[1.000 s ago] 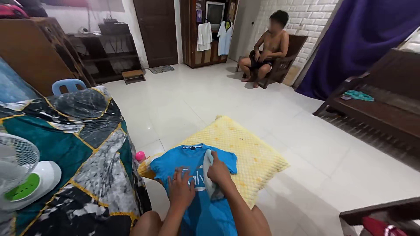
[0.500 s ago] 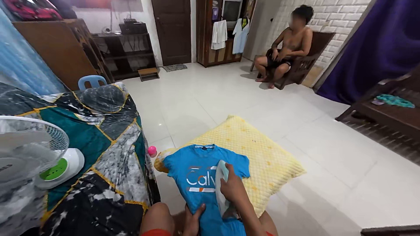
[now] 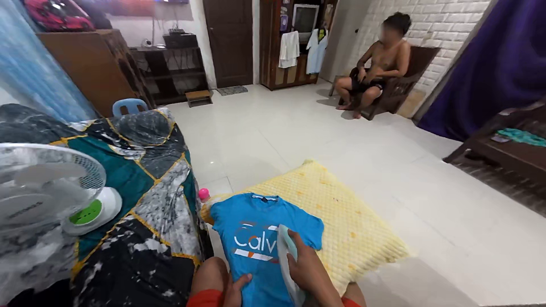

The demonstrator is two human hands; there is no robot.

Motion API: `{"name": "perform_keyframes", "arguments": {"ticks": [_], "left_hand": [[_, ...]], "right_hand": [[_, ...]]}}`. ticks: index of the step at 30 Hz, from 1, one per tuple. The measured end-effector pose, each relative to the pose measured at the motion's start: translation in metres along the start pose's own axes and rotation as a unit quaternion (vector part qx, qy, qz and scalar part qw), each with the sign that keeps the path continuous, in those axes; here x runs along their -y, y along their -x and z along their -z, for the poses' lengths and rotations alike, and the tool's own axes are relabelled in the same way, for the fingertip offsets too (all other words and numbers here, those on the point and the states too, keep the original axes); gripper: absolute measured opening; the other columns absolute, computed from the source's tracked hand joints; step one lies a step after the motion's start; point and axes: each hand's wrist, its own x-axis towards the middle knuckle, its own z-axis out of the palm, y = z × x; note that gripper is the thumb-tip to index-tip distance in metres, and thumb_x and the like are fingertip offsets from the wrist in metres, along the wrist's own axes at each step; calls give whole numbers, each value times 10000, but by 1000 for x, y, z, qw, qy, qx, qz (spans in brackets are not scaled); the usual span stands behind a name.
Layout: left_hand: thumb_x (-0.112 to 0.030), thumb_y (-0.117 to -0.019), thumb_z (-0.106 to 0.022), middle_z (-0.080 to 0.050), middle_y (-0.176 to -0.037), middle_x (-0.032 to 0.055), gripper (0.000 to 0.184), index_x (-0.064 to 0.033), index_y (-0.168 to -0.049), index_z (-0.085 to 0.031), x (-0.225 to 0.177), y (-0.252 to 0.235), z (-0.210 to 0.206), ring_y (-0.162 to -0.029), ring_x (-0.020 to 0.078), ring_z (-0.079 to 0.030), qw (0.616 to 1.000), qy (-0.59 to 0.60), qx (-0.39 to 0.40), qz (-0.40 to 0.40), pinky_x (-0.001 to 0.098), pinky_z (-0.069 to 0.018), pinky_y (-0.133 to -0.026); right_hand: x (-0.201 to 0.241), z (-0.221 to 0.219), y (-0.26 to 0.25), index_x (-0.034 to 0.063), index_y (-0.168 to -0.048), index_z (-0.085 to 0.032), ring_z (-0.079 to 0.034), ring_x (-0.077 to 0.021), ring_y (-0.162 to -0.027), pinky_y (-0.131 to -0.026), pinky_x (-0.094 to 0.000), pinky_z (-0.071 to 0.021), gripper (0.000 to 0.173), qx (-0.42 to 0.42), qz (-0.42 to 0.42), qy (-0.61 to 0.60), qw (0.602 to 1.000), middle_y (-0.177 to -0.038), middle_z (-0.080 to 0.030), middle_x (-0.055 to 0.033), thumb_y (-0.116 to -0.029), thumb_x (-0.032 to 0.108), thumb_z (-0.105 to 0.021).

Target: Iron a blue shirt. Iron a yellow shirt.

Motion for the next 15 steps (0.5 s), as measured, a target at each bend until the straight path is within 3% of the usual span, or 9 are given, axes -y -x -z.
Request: {"name": "perform_keyframes", "arguments": {"ticks": [3,6,8,10,11,13,15], "left_hand": [[-193,-901,-703,-650,-1251,220,687,-1,-1489,-404,-12,14,6,-1108,271,-662,1000,-13,1,26,470,-548,-966],[-291,-895,-748,-586,-1381,232,842,-39,-1563,-303,-10,13,3,-1248,305,-609,996,-75,-17,38,499,-509,-1058],[-351,-912,-752,-510,-1473,265,943,-1,-1597,-207,-15,22,-3,-1343,341,-547,980,-190,-51,-6,504,-458,-1124],[-371,-906,-743,-326,-1591,329,1059,65,-1611,-83,-29,40,-16,-1456,421,-411,930,-348,-81,-83,530,-376,-1187],[-377,-890,-746,-257,-1618,343,1050,58,-1613,-123,-33,48,-24,-1482,457,-355,897,-414,-93,-127,555,-365,-1189],[-418,-867,-731,-206,-1638,340,926,-69,-1613,-307,-35,57,-39,-1498,525,-267,824,-517,-101,-209,663,-337,-1149],[-458,-879,-697,-234,-1669,253,771,-191,-1562,-458,-32,52,-49,-1530,511,-196,769,-573,-89,-268,749,-229,-1150]], "right_hand": [[4,-6,-3,287,-1607,-358,-714,-371,-1049,-908,-598,-571,704,0,17,20,1000,-1180,-717,-180,-967,227,-645],[8,-6,-29,278,-1596,-362,-724,-373,-979,-852,-597,-583,690,-21,26,34,999,-1115,-725,-183,-966,216,-634],[17,0,-53,259,-1598,-346,-723,-387,-964,-838,-602,-583,692,-30,27,37,998,-1107,-721,-198,-968,205,-628],[27,6,-78,231,-1598,-332,-723,-392,-972,-840,-602,-581,694,-37,27,43,998,-1108,-718,-206,-967,205,-619],[30,8,-87,224,-1597,-327,-722,-389,-978,-841,-599,-580,694,-37,25,49,998,-1108,-719,-204,-965,207,-613],[37,10,-93,225,-1600,-302,-720,-383,-992,-848,-594,-576,707,-29,12,62,998,-1108,-718,-198,-960,208,-604],[38,6,-81,223,-1615,-274,-723,-383,-982,-846,-592,-578,722,-31,-4,64,997,-1101,-719,-199,-967,211,-595]]}}
